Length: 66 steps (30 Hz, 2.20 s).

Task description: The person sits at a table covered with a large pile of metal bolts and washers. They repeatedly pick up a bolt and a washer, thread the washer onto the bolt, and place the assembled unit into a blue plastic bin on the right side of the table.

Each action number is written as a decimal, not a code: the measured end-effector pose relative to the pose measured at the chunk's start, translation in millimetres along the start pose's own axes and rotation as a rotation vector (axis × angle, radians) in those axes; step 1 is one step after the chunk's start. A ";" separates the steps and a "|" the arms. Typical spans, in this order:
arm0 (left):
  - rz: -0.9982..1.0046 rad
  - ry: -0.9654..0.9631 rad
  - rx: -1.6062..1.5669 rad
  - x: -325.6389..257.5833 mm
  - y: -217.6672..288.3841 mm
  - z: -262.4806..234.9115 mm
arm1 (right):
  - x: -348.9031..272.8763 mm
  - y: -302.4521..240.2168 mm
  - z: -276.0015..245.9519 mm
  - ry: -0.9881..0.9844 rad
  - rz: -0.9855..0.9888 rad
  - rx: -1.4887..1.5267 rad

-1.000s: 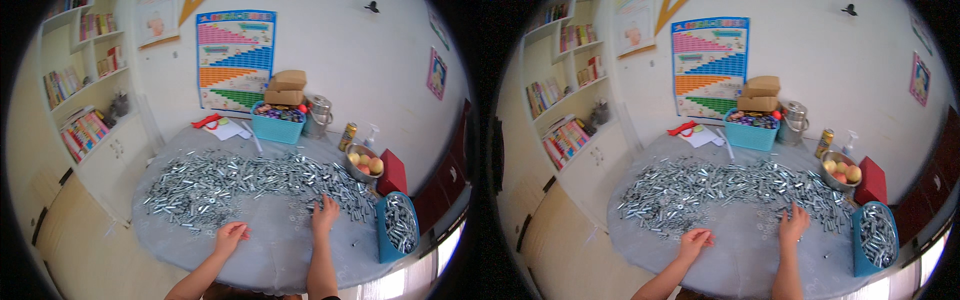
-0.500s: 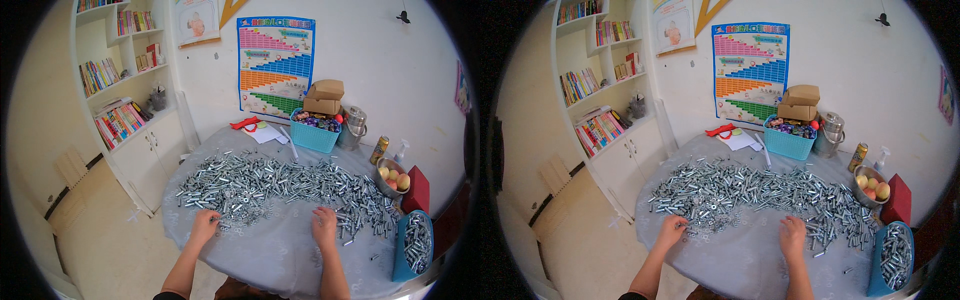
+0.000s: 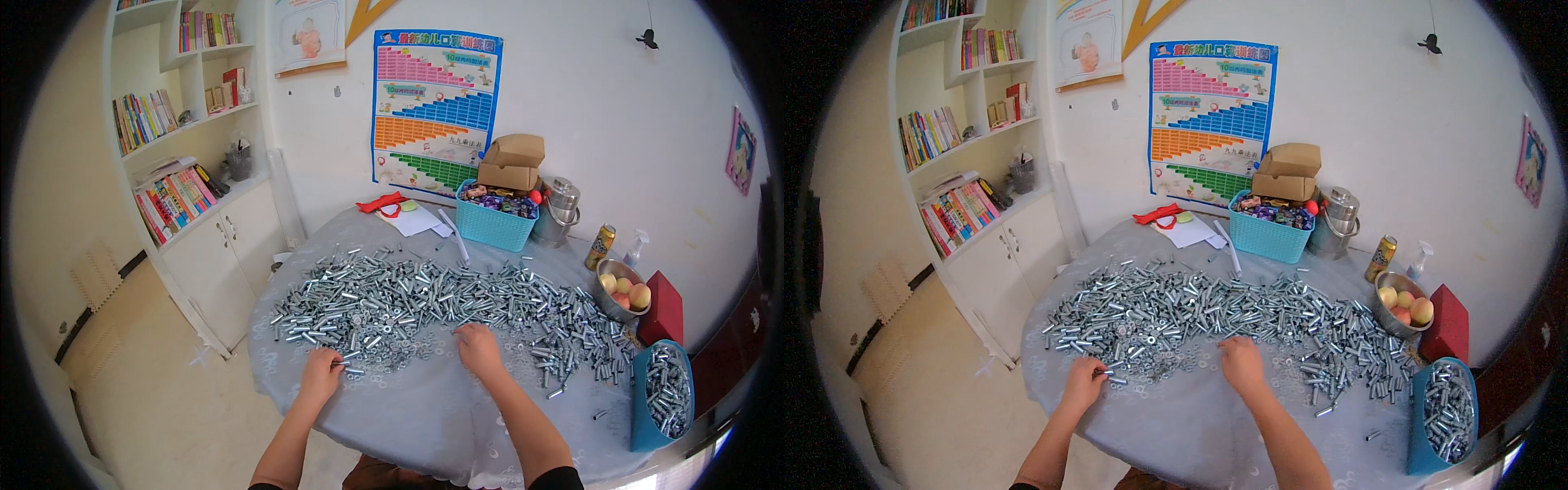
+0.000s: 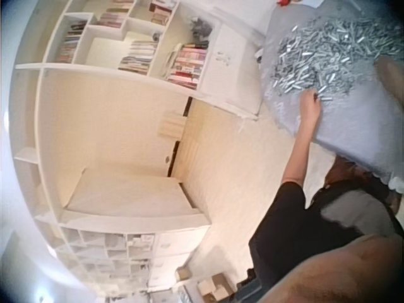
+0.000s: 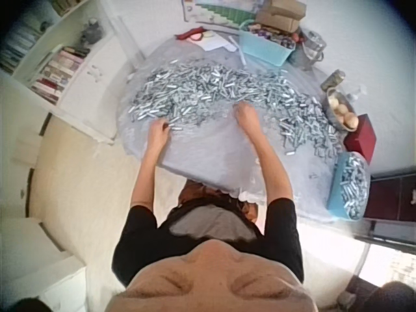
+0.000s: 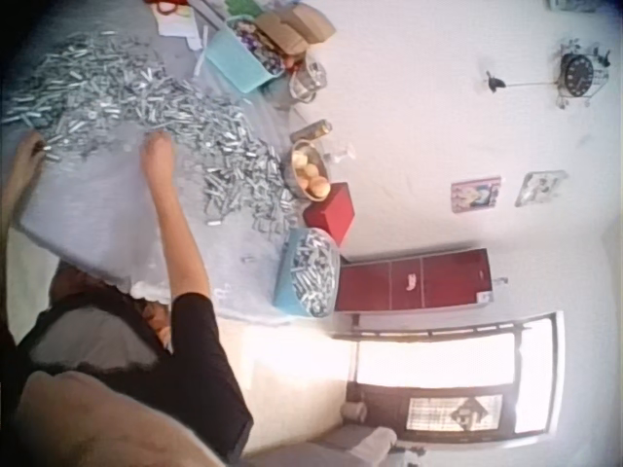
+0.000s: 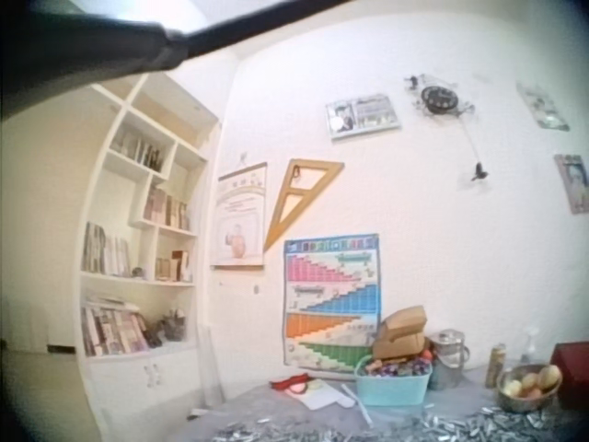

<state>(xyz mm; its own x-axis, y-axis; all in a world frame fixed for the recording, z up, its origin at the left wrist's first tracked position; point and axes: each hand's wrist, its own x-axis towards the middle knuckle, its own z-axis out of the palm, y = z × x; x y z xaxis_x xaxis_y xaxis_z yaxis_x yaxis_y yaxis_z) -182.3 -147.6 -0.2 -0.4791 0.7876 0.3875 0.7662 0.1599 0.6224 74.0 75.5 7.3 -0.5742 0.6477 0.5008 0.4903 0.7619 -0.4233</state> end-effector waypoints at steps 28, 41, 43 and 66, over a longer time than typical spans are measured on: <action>-0.435 -0.213 -1.490 -24.1 65.2 64.6 | -27.7 -64.0 12.5 0.028 0.348 1.098; -0.474 -0.198 -1.485 -24.9 68.3 63.1 | -47.1 -89.2 18.1 0.107 0.299 1.155; -0.454 -0.203 -1.421 -26.1 68.3 63.7 | -48.0 -92.1 17.7 0.113 0.304 1.140; -0.224 -0.125 -0.903 -34.6 83.7 61.1 | -35.8 -101.3 -7.3 -0.017 0.010 0.636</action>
<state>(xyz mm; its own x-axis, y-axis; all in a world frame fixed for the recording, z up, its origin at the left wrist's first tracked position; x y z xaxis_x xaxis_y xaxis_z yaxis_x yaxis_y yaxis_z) -75.4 -125.1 -3.1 -0.4860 0.8608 0.1514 0.0141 -0.1655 0.9861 49.6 -24.9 37.7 -0.5846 0.6509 0.4843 0.0135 0.6047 -0.7964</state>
